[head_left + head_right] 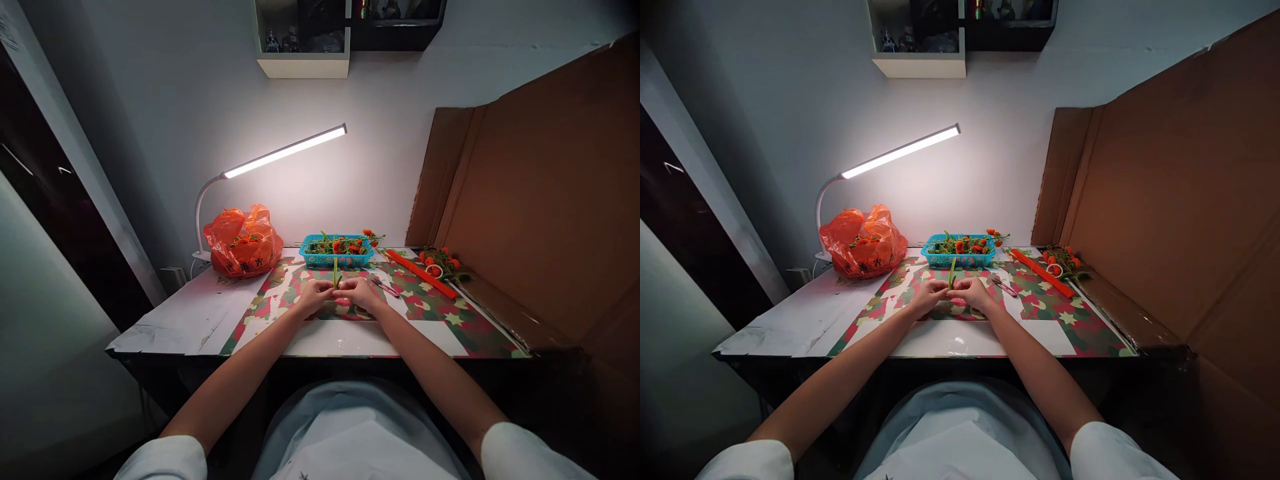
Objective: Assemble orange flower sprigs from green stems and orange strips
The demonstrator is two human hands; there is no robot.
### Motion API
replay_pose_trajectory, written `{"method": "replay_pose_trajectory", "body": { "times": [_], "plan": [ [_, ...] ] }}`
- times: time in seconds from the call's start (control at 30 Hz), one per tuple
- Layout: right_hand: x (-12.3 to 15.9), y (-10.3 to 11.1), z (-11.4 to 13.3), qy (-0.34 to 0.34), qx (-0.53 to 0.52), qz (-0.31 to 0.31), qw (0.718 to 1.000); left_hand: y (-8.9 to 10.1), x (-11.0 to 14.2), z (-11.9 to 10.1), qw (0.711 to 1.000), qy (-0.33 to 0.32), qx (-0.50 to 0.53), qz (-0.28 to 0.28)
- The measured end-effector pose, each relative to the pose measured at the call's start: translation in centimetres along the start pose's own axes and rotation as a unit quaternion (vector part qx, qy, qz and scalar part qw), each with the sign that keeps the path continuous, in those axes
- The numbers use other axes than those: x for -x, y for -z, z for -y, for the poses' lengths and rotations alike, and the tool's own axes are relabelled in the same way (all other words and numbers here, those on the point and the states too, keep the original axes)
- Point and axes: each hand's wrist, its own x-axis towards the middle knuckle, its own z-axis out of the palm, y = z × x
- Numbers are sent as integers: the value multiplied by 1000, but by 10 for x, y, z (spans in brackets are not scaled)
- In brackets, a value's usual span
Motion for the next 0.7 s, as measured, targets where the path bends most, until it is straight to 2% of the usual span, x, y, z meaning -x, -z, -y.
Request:
{"method": "replay_pose_trajectory", "body": {
  "times": [0.17,0.37,0.53,0.7],
  "plan": [
    [2,-4,2,19,23,-18,999,0,0,0,999,26,46,-2],
    [5,-7,3,77,82,-40,993,2,-1,1,989,64,132,-17],
    [7,-9,4,142,164,-90,972,3,0,-3,987,61,150,-16],
    [6,-10,5,191,215,-133,948,2,-1,-2,981,67,177,-48]
  ]
}}
